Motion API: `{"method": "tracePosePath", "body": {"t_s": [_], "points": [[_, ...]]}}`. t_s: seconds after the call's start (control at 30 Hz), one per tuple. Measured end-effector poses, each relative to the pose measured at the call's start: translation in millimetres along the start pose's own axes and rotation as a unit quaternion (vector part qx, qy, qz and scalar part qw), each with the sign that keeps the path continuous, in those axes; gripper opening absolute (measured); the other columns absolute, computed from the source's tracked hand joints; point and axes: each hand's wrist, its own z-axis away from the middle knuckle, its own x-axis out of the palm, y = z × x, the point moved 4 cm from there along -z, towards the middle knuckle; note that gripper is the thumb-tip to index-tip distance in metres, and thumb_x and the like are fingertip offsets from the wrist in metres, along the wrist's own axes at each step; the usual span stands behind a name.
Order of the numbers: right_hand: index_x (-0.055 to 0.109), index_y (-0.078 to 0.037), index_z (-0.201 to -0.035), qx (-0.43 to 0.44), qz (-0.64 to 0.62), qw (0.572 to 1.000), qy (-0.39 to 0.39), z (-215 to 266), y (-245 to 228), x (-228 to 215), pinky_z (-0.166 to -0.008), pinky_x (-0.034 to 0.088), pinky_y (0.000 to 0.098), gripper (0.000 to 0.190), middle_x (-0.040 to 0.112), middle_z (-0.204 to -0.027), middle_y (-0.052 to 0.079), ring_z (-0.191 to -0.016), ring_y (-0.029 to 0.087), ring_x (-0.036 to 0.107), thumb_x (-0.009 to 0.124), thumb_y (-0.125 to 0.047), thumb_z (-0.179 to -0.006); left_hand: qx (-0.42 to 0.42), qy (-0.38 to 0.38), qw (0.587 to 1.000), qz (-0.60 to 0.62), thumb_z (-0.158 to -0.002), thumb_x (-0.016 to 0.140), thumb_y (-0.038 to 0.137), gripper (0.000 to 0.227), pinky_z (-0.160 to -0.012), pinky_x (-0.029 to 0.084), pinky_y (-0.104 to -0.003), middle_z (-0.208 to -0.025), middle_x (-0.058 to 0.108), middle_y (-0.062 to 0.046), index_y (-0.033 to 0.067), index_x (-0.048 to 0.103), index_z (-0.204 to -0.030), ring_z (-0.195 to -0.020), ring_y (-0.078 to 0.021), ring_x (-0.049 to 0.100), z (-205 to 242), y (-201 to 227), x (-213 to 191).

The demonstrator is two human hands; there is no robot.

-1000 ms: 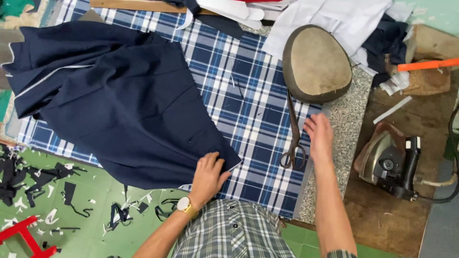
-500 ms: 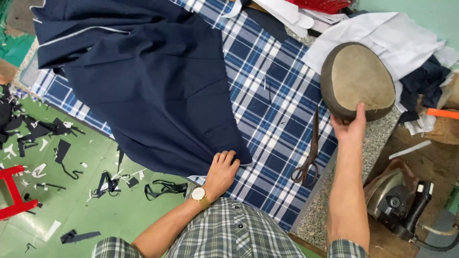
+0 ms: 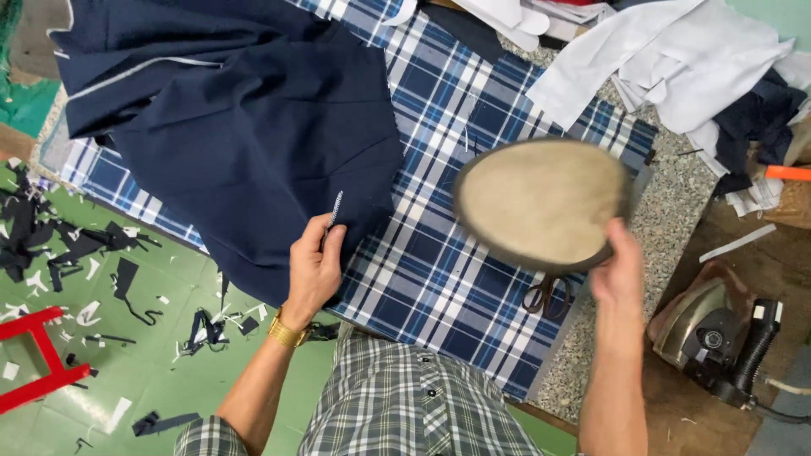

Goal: The person cuts a dark blue garment with shears, places a curved pressing tool under the fabric, and irons the area with a steam iron. They repeat the process on another section, then use a red brush to sweep the work surface.

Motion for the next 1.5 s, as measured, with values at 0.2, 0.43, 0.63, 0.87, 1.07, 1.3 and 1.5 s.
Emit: {"method": "tracePosePath", "body": {"t_s": [0.2, 0.43, 0.63, 0.87, 1.07, 1.3, 1.5], "points": [[0.063, -0.007, -0.088, 0.082, -0.003, 0.993, -0.088, -14.1, 123.6, 17.2, -0.074, 0.061, 0.0391, 0.028, 0.070, -0.086, 0.011, -0.080, 0.024, 0.073, 0.078, -0.029, -0.095, 0.199, -0.040, 0.971, -0.127, -0.096, 0.064, 0.006, 0.014, -0.066, 0.057, -0.039, -0.080, 0.072, -0.005, 0.0132, 0.074, -0.103, -0.074, -0.0321, 0.072, 8.0, 49.0, -6.1], [0.069, 0.002, -0.127, 0.043, 0.237, 0.934, -0.263, 12.7, 107.7, 143.1, -0.102, 0.051, 0.0476, 0.048, 0.071, -0.125, 0.019, -0.117, 0.028, 0.066, 0.075, -0.036, -0.098, 0.363, -0.119, 0.900, -0.209, -0.105, 0.046, 0.018, 0.025, -0.060, 0.053, -0.035, -0.096, 0.067, -0.007, 0.0125, 0.069, -0.113, -0.073, -0.0268, 0.065, 56.7, 70.9, 48.1], [0.075, -0.010, -0.122, -0.134, 0.336, 0.907, -0.215, 12.5, 62.8, 130.9, -0.097, 0.055, 0.0440, 0.023, 0.075, -0.114, 0.014, -0.108, 0.032, 0.072, 0.064, -0.023, -0.107, 0.301, -0.246, 0.912, -0.129, -0.100, 0.066, 0.038, 0.040, -0.084, 0.054, -0.045, -0.106, 0.072, -0.023, -0.0005, 0.070, -0.112, -0.095, -0.0379, 0.070, 54.3, 44.3, 35.6], [0.073, -0.003, -0.124, -0.292, 0.375, 0.863, -0.169, 68.3, 89.6, 129.7, -0.101, 0.050, 0.0484, 0.026, 0.071, -0.126, 0.022, -0.118, 0.039, 0.066, 0.058, -0.005, -0.102, 0.222, -0.036, 0.923, -0.312, -0.098, 0.072, 0.023, 0.039, -0.104, 0.049, -0.045, -0.121, 0.072, -0.016, 0.0010, 0.067, -0.130, -0.116, -0.0329, 0.067, 12.1, -6.3, -22.0], [0.062, -0.008, -0.142, -0.462, 0.454, 0.719, -0.251, 88.6, 128.5, 185.6, -0.115, 0.032, 0.0524, 0.039, 0.054, -0.151, 0.018, -0.144, 0.038, 0.043, 0.051, -0.023, -0.108, 0.225, -0.060, 0.908, -0.349, -0.102, 0.064, 0.041, 0.064, -0.120, 0.029, -0.053, -0.151, 0.051, -0.023, -0.0023, 0.053, -0.148, -0.144, -0.0381, 0.044, -8.3, -21.9, 29.2], [0.051, -0.017, -0.154, -0.481, 0.574, 0.607, -0.265, 70.1, 150.1, 186.5, -0.123, 0.012, 0.0613, 0.056, 0.037, -0.166, 0.011, -0.155, 0.035, 0.026, 0.039, -0.051, -0.110, 0.137, -0.148, 0.880, -0.429, -0.104, 0.045, 0.061, 0.081, -0.127, 0.007, -0.060, -0.170, 0.023, -0.023, 0.0051, 0.033, -0.162, -0.158, -0.0388, 0.017, -10.6, -48.5, 45.8], [0.048, -0.018, -0.155, -0.476, 0.571, 0.611, -0.271, 68.1, 152.2, 184.6, -0.123, 0.011, 0.0614, 0.057, 0.035, -0.167, 0.010, -0.155, 0.035, 0.024, 0.037, -0.052, -0.110, 0.107, -0.119, 0.869, -0.469, -0.102, 0.047, 0.064, 0.084, -0.121, 0.005, -0.068, -0.171, 0.018, -0.025, 0.0049, 0.035, -0.161, -0.157, -0.0455, 0.010, 26.9, -47.0, 24.9]]}}
